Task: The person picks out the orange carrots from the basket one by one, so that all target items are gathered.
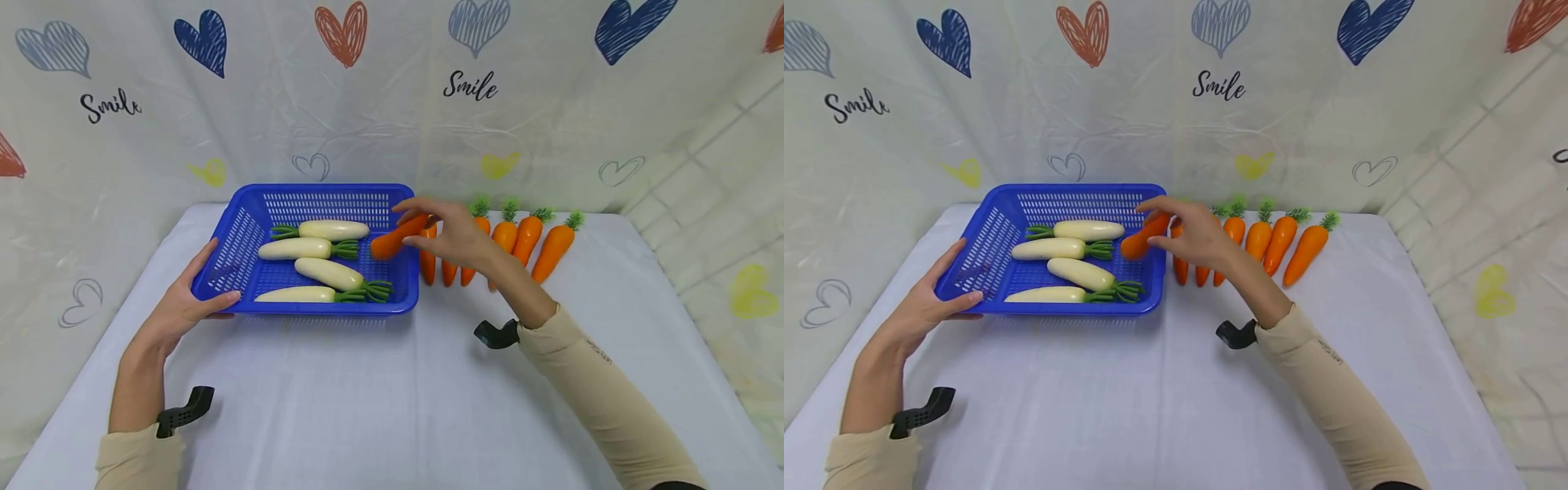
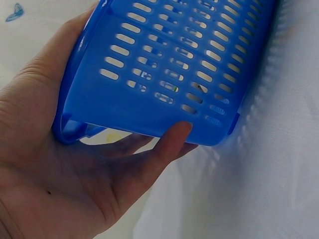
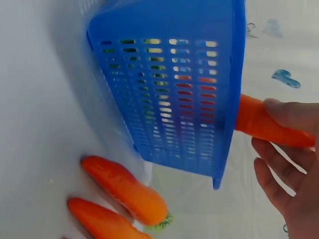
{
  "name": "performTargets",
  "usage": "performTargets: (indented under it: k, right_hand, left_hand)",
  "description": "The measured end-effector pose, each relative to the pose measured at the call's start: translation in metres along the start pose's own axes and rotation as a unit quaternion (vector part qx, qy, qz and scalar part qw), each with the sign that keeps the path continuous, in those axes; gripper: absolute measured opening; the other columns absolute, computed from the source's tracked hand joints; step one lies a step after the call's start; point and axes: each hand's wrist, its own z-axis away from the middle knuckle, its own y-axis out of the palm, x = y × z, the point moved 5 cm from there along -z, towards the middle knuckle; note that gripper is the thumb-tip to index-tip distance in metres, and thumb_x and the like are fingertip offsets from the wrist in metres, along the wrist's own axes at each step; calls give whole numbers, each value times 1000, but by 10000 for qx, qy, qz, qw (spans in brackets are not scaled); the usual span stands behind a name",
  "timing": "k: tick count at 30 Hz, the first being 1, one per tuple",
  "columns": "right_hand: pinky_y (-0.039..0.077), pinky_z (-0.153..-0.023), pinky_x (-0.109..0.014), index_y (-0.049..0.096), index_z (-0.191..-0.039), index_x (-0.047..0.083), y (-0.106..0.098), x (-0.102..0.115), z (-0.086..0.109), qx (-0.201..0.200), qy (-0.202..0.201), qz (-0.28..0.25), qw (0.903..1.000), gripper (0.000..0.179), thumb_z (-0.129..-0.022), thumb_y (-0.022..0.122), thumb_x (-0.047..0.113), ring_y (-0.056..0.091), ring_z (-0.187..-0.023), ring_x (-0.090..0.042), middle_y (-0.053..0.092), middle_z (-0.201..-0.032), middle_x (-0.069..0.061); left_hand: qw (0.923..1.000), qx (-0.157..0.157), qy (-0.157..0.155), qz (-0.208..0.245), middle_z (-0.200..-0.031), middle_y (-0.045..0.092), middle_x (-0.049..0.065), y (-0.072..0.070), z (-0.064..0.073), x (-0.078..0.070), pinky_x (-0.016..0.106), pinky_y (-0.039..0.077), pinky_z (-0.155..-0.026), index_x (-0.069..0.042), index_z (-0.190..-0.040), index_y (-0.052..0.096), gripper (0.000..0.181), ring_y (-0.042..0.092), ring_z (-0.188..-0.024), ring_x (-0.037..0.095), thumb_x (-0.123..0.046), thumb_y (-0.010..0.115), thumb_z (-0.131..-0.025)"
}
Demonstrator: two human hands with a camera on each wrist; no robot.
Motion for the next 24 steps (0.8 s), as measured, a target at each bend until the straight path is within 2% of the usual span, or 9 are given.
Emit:
performTargets:
  k: [5, 10, 18, 24]
  right_hand:
    - [57, -88, -34, 69, -131, 14, -11, -5, 7, -274, 63, 81, 9996, 41, -92, 81, 14, 71, -101, -20, 78, -113, -5]
    - [58, -87, -24, 72, -127, 13, -19, -10, 17, -239, 337, 107, 9991, 37, -91, 82, 14, 72, -103, -19, 78, -114, -5]
    - [62, -90, -41, 69, -131, 12, -23, -17, 27, 93, 793, 171, 9967, 42, -91, 81, 12, 71, -104, -23, 76, -119, -7]
    - [62, -86, -42, 64, -137, 12, -21, -21, 30, 446, 859, 283, 9949, 49, -92, 81, 13, 71, -105, -26, 73, -124, -10]
  left_hand:
    - [10000, -18, -11, 2, -176, -3, 20, 0, 0, 1, 21, 61, -83, -55, -161, -9, 104, 46, -136, 47, -36, 73, -98]
    - [10000, -7, 30, 6, -176, -4, 20, 0, 0, 1, 21, 61, -84, -55, -161, -9, 104, 45, -136, 48, -35, 72, -99]
    - [10000, -10, 38, 31, -176, -4, 20, 0, 1, -1, 21, 61, -83, -55, -161, -8, 104, 43, -137, 49, -35, 72, -99]
    - [10000, -21, 12, 15, -176, -5, 20, 0, 1, -2, 17, 59, -81, -55, -161, -9, 104, 43, -138, 51, -35, 72, -99]
